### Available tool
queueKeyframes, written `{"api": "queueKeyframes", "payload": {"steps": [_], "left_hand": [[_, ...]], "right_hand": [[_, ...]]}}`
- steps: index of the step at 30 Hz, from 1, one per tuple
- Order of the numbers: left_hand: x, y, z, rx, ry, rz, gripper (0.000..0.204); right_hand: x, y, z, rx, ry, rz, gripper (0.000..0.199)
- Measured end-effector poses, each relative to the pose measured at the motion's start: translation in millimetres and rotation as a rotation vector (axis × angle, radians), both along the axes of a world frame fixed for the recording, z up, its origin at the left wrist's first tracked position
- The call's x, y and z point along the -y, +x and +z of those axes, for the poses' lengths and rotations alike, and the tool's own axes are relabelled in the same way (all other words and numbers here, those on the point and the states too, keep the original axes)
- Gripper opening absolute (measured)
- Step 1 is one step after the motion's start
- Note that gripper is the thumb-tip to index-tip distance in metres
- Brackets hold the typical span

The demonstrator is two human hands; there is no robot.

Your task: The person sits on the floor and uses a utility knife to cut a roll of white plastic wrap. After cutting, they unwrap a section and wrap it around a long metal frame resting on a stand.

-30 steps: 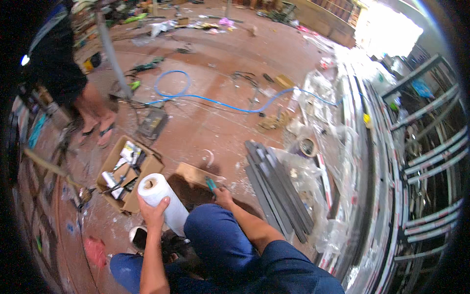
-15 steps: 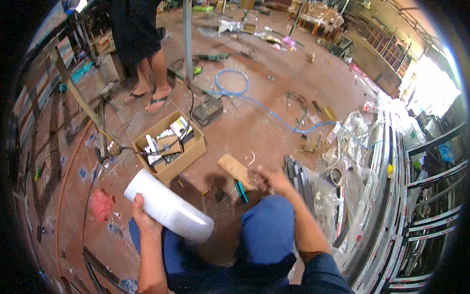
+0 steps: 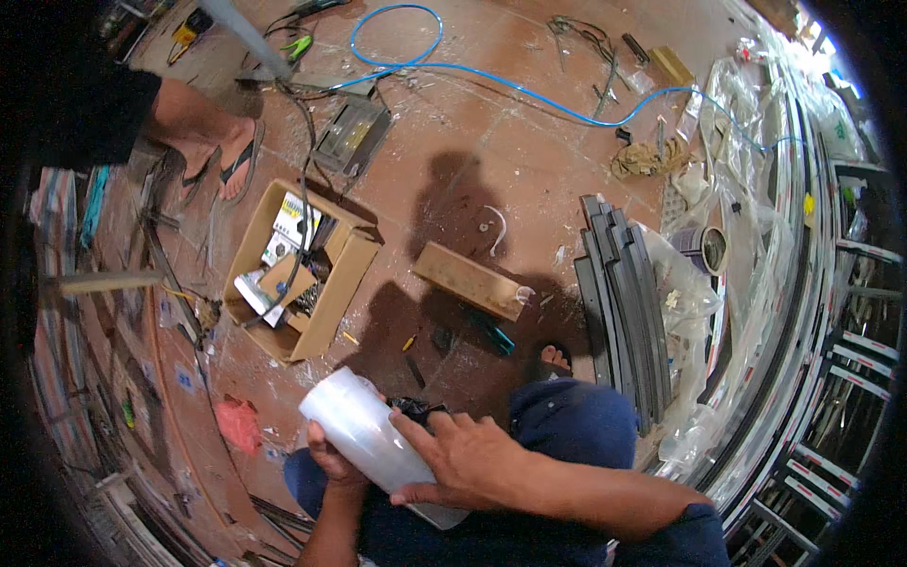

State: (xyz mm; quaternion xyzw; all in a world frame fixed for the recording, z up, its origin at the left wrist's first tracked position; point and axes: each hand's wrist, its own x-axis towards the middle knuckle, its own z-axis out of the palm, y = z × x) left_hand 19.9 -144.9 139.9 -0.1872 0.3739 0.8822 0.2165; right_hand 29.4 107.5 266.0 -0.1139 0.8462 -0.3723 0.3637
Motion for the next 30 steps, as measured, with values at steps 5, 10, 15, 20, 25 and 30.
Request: {"api": "queueKeyframes", "payload": {"steps": [5,10,15,20,25,30], "left_hand": [[-33.4,8.0,-6.9,0.258,-0.127,0.048,0.071],[-91.3,-5.1,70.4,0.503,-0.401,-0.134,0.060],[-152.5,-13.7,229.4,0.307,-0.925,-0.599,0.088],[-242.2,-17.1,381.1,0.072,-0.830,-0.754,0.104],[-354.5,-55.2,440.6,0.039,-0.701,-0.827,0.098],[-454.9,-115.0,474.6,-0.028,-0.376,-0.577,0.070]], "right_hand": [[-4.2,-8.2,-13.3,0.254,-0.315,-0.290,0.145],[-34.4,34.5,-36.6,0.468,-0.610,-0.660,0.116],[-82.7,114.5,23.7,0.878,-0.866,-0.981,0.059],[-162.6,91.9,214.7,0.812,-1.040,-1.155,0.070],[-265.7,46.5,325.3,0.284,-0.834,-1.189,0.076],[-355.3,-14.5,389.2,-0.359,-0.352,-0.953,0.085]]}}
